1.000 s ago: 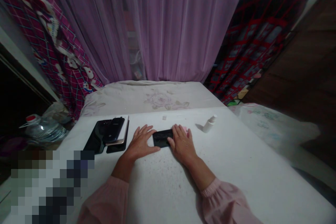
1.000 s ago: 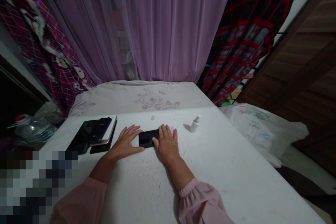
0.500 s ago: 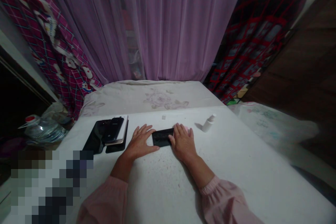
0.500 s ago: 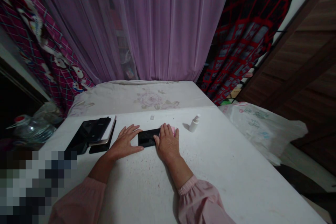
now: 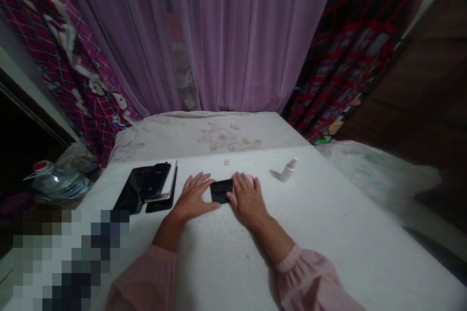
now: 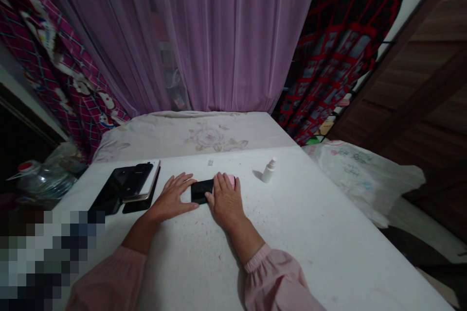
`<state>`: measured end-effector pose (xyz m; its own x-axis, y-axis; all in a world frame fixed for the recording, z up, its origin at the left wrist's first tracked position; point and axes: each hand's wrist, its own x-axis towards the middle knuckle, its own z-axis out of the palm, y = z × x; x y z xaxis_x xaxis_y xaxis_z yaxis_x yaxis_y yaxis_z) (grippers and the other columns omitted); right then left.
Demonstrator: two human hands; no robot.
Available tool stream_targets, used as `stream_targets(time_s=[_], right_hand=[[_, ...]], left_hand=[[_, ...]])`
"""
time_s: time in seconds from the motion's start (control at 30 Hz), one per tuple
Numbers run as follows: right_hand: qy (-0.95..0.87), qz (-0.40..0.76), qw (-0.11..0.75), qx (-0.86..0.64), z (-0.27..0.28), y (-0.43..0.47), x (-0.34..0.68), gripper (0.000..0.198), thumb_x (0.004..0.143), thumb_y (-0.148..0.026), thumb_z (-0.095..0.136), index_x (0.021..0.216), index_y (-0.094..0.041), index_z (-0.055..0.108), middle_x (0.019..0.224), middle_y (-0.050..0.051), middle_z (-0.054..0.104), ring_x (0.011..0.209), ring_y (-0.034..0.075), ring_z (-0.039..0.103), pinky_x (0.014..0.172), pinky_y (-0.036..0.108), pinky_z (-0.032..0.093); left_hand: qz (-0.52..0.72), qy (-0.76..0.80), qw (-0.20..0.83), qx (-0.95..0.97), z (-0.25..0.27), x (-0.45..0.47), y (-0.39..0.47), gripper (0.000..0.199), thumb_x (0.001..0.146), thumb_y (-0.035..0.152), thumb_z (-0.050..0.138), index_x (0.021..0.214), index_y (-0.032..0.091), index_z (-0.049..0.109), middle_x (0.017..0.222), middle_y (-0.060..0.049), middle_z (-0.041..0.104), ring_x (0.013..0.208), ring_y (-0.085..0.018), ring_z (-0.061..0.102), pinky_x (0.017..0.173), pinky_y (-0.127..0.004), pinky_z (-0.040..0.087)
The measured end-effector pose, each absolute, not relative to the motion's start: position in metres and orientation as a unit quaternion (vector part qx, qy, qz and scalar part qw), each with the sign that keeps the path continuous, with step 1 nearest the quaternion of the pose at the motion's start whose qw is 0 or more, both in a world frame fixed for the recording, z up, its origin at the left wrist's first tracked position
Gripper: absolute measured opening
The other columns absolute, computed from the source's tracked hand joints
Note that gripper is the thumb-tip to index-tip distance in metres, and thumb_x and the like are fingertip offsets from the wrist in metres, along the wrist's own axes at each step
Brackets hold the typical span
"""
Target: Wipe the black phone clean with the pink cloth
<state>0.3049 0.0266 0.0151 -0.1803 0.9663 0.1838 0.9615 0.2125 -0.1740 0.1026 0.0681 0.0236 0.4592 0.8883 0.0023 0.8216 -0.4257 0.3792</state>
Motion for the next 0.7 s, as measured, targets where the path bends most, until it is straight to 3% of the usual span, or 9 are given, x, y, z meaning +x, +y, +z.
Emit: stream_targets(time_s=[0.2, 0.5, 0.7], right_hand=[[-0.717, -0.001, 0.123, -0.686, 0.012, 0.034, 0.32, 0.057, 0.1, -0.042, 0.029, 0.145, -0.007, 0.038, 0.152, 0.019, 0.033, 0.142, 0.033, 0.028, 0.112, 0.059, 0.016], [-0.811, 0.033, 0.145, -0.565, 0.02, 0.021, 0.298, 0.055, 0.1, -0.041, 0.029, 0.145, -0.01, 0.037, 0.152, 0.014, 0.036, 0.142, 0.027, 0.029, 0.116, 0.054, 0.01], [-0.738, 0.007, 0.132, -0.661, 0.017, 0.032, 0.319, 0.053, 0.1, -0.04, 0.027, 0.143, -0.012, 0.041, 0.151, 0.015, 0.038, 0.14, 0.03, 0.032, 0.112, 0.059, 0.014]], left_hand=[[0.104, 0.508, 0.16, 0.84, 0.021, 0.101, 0.069, 0.072, 0.07, 0.053, 0.073, 0.132, 0.025, 0.051, 0.15, -0.009, 0.041, 0.144, -0.03, 0.023, 0.118, -0.052, 0.01], [0.114, 0.501, 0.156, 0.843, 0.019, 0.101, 0.069, 0.071, 0.071, 0.056, 0.071, 0.132, 0.025, 0.051, 0.15, -0.008, 0.042, 0.144, -0.03, 0.024, 0.118, -0.052, 0.011], [0.109, 0.504, 0.158, 0.842, 0.02, 0.101, 0.07, 0.072, 0.071, 0.054, 0.073, 0.133, 0.025, 0.05, 0.15, -0.008, 0.042, 0.144, -0.03, 0.024, 0.118, -0.052, 0.011]])
